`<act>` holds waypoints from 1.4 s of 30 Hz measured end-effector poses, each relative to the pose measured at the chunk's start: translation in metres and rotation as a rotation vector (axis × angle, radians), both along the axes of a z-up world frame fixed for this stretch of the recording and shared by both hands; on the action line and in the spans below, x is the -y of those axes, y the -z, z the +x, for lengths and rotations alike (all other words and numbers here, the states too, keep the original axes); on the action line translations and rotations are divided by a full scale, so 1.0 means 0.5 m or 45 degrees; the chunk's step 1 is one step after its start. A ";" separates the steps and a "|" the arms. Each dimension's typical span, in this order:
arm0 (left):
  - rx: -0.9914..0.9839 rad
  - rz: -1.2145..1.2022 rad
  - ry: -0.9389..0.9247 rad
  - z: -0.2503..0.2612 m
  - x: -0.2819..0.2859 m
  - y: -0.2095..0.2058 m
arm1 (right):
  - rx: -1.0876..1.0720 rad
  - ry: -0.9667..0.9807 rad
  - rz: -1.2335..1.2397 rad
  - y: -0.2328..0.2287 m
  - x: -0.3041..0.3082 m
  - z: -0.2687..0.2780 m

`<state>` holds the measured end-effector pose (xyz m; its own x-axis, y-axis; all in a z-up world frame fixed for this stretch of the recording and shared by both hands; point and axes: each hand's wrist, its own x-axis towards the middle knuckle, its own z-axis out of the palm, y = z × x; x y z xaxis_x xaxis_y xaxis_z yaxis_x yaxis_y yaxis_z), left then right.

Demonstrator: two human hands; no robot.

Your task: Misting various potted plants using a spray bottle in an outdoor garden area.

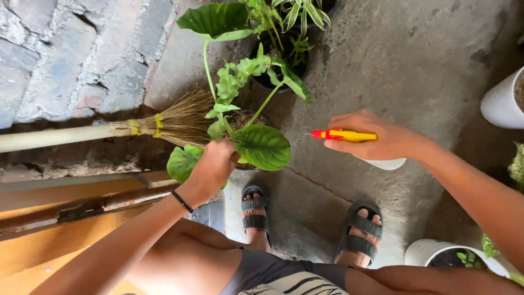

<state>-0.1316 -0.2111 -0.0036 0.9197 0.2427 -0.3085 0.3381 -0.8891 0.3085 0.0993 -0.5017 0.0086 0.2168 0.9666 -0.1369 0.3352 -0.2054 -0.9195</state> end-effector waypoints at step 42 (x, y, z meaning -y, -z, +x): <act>0.092 -0.214 -0.135 -0.005 0.013 -0.011 | 0.273 -0.059 -0.292 -0.067 -0.008 0.006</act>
<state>-0.1341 -0.2175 0.0017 0.9128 0.2901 -0.2873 0.3989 -0.7835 0.4764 0.1022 -0.4979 0.0420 0.2205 0.9254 -0.3083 0.5306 -0.3790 -0.7582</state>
